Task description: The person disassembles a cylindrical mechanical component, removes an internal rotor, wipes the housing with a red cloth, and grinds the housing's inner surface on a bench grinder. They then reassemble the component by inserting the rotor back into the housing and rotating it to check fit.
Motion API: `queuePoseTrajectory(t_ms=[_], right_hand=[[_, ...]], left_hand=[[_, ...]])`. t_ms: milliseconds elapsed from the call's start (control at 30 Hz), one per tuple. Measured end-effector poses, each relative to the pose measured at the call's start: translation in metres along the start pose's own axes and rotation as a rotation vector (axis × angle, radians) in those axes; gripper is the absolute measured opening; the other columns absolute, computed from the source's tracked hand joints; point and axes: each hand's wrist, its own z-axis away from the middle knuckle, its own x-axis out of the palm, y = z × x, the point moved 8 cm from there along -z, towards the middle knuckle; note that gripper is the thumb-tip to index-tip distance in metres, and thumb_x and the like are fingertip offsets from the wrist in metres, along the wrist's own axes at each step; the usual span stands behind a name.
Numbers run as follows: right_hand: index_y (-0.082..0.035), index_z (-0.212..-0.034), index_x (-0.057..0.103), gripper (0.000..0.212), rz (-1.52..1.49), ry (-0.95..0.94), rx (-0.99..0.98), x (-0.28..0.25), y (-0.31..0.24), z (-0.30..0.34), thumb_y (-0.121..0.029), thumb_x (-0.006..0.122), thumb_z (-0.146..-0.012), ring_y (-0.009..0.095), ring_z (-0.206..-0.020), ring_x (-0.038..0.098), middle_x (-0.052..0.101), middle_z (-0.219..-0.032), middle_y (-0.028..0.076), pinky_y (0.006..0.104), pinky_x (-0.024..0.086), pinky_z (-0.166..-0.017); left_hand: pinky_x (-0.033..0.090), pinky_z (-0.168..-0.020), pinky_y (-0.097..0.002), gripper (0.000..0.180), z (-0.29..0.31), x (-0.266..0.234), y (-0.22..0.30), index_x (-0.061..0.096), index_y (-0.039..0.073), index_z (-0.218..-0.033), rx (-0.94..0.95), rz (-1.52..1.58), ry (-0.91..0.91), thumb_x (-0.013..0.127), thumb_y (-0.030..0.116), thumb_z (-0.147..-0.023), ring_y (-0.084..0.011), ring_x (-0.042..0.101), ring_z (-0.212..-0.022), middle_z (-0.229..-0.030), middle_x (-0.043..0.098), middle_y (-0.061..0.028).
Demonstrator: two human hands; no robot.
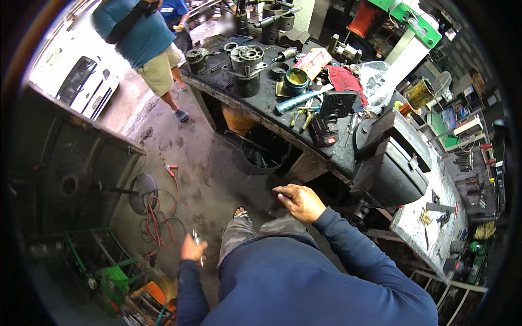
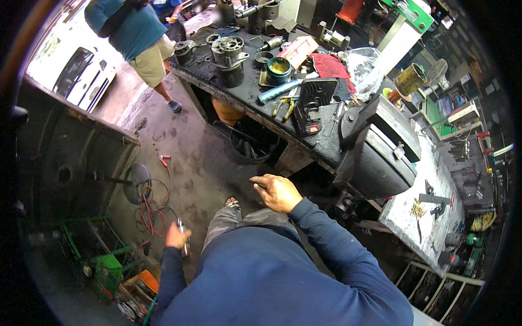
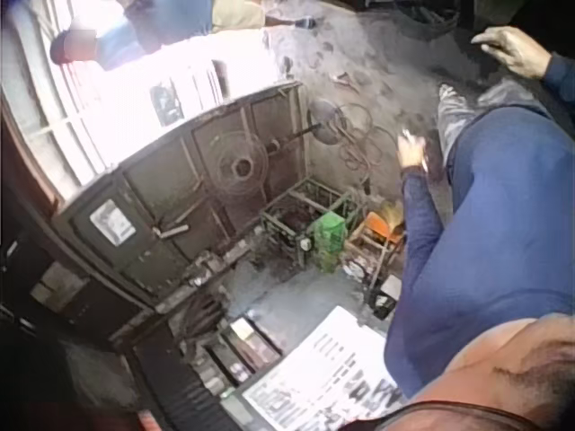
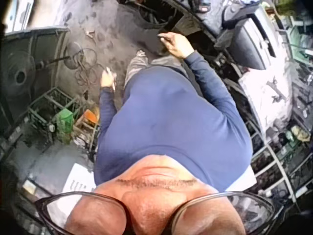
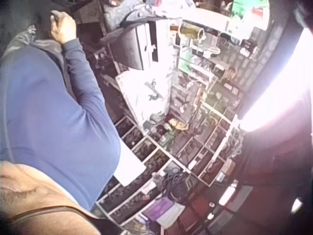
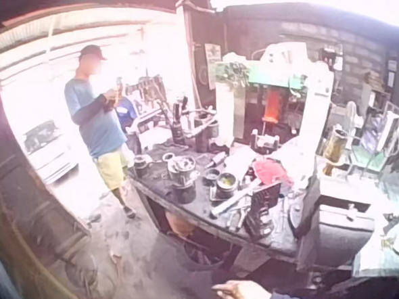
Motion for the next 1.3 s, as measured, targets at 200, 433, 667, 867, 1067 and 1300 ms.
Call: queuePoseTrajectory(t_ms=[200,433,667,867,1067,1300], right_hand=[[-0.004,-0.119,0.074,0.024,-0.083,0.421,0.195,-0.03,0.007,-0.036,-0.016,0.066,-0.1,0.035,-0.088,0.07,0.068,-0.093,0.015,0.0387,0.056,-0.081],[0.002,-0.119,0.074,0.023,-0.54,0.641,0.377,-0.036,0.058,-0.093,-0.011,0.069,-0.1,0.018,-0.095,0.073,0.079,-0.104,0.015,0.0316,0.056,-0.088],[0.002,-0.116,0.075,0.023,-0.65,0.817,0.416,-0.049,0.094,-0.14,-0.011,0.07,-0.098,0.016,-0.093,0.073,0.079,-0.102,0.013,0.0312,0.056,-0.086],[0.003,-0.117,0.073,0.025,-0.526,0.921,0.46,-0.047,0.091,-0.165,-0.013,0.071,-0.098,0.016,-0.089,0.073,0.079,-0.098,0.016,0.031,0.056,-0.082],[-0.002,-0.11,0.072,0.019,-0.308,1.032,0.521,-0.03,0.074,-0.186,-0.01,0.073,-0.093,0.027,-0.087,0.079,0.078,-0.097,0.019,0.0341,0.06,-0.077],[-0.003,-0.104,0.073,0.014,-0.24,1.197,0.511,-0.022,0.07,-0.198,-0.008,0.074,-0.091,0.027,-0.084,0.079,0.077,-0.092,0.016,0.0345,0.061,-0.074]], left_hand=[[0.055,-0.084,-0.0466,0.056,-0.125,-0.086,0.282,0.058,-0.004,-0.115,0.565,0.018,-0.084,0.081,0.031,-0.078,-0.0358,0.071,-0.093,-0.1,0.071,-0.0228],[0.058,-0.077,-0.0387,0.049,-0.19,-0.033,0.504,0.063,-0.006,-0.11,0.724,0.263,-0.332,0.086,0.025,-0.079,-0.0221,0.069,-0.083,-0.094,0.071,-0.0141],[0.056,-0.098,-0.0467,0.07,-0.215,-0.013,0.6,0.068,-0.013,-0.113,0.795,-0.21,-0.151,0.083,0.045,-0.077,-0.0416,0.072,-0.111,-0.114,0.072,-0.0329],[0.056,-0.1,-0.0486,0.087,-0.23,0.016,0.637,0.042,-0.015,-0.131,0.896,-0.366,-0.219,0.079,0.049,-0.084,-0.0458,0.07,-0.113,-0.119,0.07,-0.0355],[0.055,-0.101,-0.0514,0.084,-0.237,0.032,0.641,0.041,-0.011,-0.132,0.947,-0.435,-0.266,0.078,0.047,-0.085,-0.0492,0.067,-0.116,-0.123,0.066,-0.0379],[0.05,-0.108,-0.0519,0.093,-0.237,0.037,0.64,0.033,-0.004,-0.151,0.986,-0.496,-0.312,0.074,0.049,-0.087,-0.0514,0.058,-0.126,-0.132,0.057,-0.0398]])
